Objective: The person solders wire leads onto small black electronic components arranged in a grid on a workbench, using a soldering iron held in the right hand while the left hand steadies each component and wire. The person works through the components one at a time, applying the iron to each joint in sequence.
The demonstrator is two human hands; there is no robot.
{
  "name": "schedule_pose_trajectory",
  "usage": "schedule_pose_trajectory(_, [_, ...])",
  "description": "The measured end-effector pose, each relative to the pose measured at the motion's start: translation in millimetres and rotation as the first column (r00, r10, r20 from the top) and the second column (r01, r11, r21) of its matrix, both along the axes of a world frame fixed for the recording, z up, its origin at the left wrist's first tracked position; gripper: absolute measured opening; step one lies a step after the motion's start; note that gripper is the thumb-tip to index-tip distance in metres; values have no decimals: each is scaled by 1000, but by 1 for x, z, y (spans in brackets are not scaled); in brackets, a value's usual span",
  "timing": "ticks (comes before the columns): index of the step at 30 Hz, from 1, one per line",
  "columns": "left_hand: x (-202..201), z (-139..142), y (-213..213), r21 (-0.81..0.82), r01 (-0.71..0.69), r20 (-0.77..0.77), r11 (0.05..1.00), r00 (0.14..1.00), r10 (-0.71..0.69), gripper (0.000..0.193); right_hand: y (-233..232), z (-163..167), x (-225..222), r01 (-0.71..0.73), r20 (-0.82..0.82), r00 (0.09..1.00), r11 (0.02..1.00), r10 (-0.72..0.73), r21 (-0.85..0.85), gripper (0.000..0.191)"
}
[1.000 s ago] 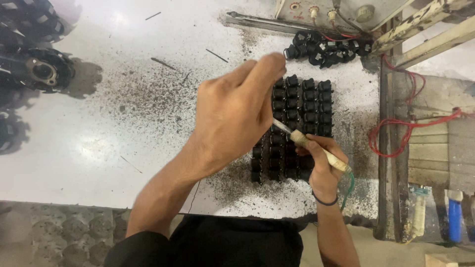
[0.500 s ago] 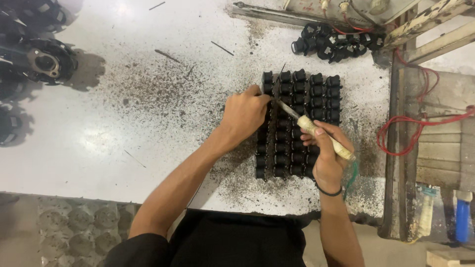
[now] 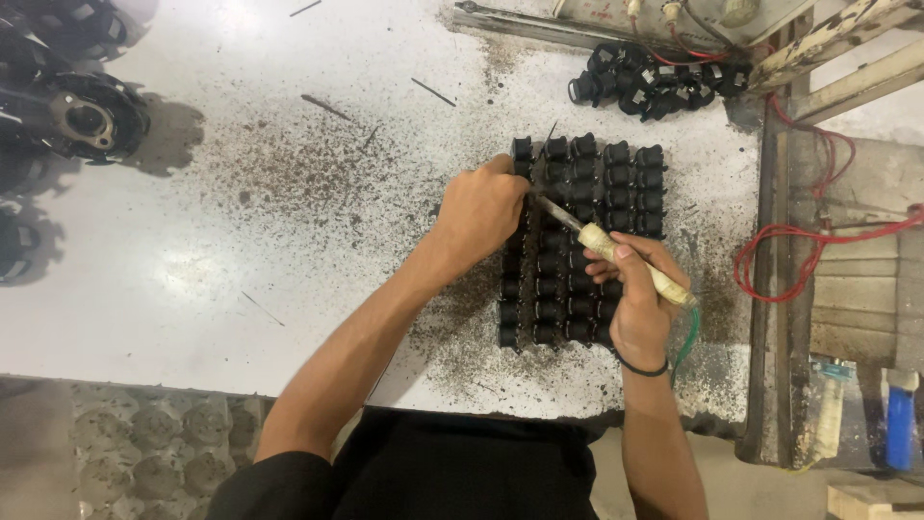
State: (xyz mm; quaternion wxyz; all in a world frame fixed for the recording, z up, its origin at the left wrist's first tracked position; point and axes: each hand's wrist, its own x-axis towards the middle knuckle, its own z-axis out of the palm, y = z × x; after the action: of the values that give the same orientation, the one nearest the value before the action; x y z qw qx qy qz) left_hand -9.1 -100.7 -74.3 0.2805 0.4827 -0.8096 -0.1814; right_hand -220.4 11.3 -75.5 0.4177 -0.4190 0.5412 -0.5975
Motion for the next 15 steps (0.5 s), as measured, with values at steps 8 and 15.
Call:
schedule_pose_trajectory(8, [-4,1,4,-7,13,45,1000,999,-12,10,0,-2,2,15,-49,999,997,-19,-71,21])
schedule_pose_trajectory(15, [3,2,7,-15,1,-100,1000,995,-2,14,1,-5,0,7,-38,999,991,-12,-130,20])
